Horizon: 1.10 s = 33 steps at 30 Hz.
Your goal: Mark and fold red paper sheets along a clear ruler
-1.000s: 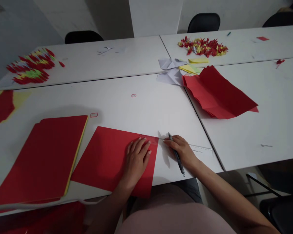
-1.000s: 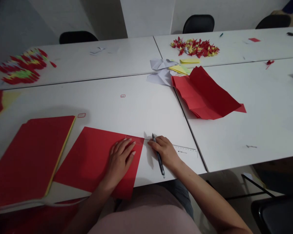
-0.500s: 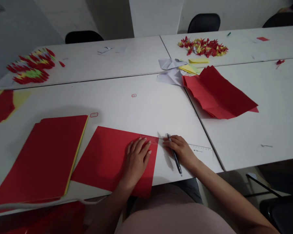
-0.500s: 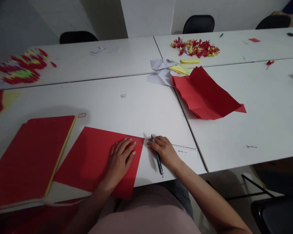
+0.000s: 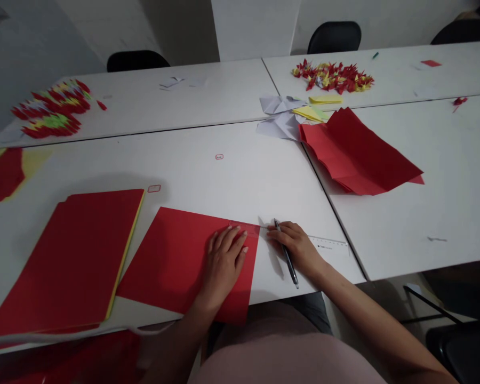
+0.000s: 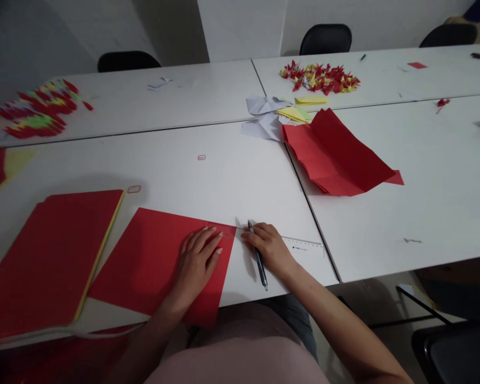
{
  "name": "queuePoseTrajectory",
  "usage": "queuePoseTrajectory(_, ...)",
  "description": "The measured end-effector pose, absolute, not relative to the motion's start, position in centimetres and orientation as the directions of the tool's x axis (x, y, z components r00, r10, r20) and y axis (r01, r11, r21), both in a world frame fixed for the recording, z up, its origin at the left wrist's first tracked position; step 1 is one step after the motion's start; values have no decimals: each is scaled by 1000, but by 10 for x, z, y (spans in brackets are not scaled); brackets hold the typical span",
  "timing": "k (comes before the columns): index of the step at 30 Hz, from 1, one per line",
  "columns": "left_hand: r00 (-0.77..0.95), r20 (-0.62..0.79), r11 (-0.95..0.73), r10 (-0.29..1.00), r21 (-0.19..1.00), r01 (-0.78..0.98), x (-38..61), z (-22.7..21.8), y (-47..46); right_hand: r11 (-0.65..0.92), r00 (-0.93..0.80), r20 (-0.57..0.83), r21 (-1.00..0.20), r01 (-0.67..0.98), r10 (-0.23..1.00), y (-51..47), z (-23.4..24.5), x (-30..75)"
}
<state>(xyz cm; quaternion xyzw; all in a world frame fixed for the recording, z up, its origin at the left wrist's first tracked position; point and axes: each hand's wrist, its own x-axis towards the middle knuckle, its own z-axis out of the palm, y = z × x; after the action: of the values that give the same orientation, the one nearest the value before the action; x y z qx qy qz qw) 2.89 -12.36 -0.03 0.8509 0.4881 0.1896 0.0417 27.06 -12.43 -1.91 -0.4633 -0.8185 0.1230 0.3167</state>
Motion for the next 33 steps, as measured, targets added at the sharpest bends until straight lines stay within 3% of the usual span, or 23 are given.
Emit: queuePoseTrajectory(33,449,249,-507,858,273,817,30,2,-124,552,-369,421,-501,667,829,-124,-17,270)
